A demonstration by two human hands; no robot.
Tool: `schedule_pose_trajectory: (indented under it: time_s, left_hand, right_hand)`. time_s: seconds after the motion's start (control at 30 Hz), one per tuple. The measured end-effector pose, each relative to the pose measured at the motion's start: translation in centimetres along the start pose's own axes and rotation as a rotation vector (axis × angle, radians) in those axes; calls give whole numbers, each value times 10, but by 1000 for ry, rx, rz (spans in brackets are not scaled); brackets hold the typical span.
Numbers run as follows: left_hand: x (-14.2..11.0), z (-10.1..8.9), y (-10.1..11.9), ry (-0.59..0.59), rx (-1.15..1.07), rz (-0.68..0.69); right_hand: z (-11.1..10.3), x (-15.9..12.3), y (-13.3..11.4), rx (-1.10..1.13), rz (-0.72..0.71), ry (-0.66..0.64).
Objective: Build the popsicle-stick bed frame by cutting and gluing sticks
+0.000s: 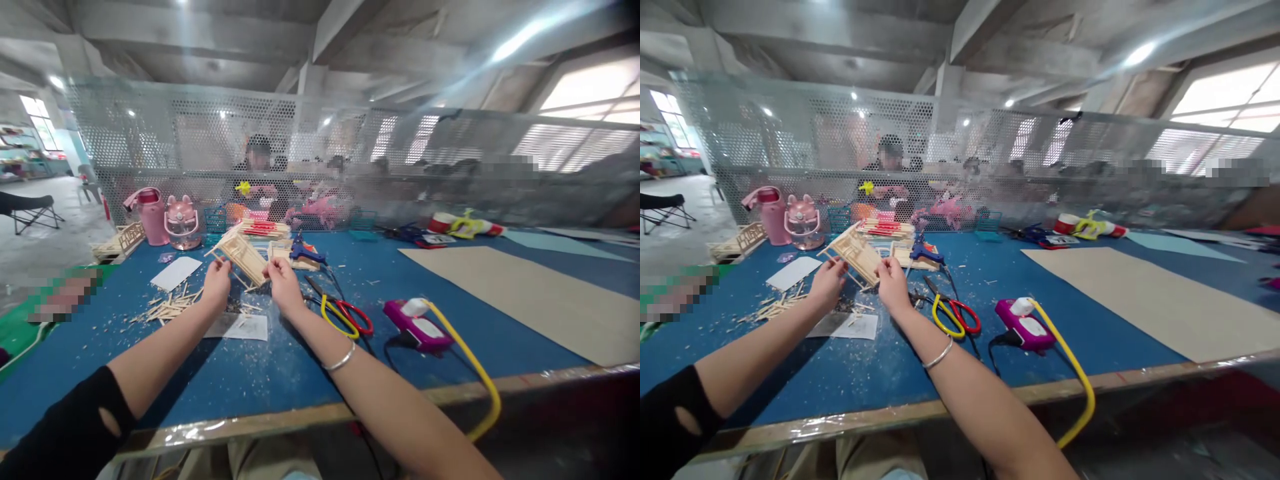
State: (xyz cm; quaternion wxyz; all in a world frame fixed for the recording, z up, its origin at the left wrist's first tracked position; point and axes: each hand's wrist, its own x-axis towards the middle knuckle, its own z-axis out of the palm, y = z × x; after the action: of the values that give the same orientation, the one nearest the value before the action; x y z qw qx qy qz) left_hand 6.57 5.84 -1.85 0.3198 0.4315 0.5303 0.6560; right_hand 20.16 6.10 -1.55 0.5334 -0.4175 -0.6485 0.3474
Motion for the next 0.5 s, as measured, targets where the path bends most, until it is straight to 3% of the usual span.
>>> schedule_pose_trajectory:
  time_s: [0.17,0.27,0.3,0.43,0.5]
  left_hand:
    - [-6,6,11,-39,-227,-153]
    - [-1,-11,24,-5,-322,-202]
    - [2,-21,27,7,-345,-207]
    - [7,-65,36,67,-507,-209]
    - [8,-82,36,104,-558,-198]
  right_hand:
    - [-7,5,-4,0,0,-33]
    - [-22,8,-14,-109,-106,6]
    - [-27,8,-18,-171,-149,-46]
    - [-25,-8,-29,-440,-167,-661]
    - [-10,-21,-32,-586,-187,-816]
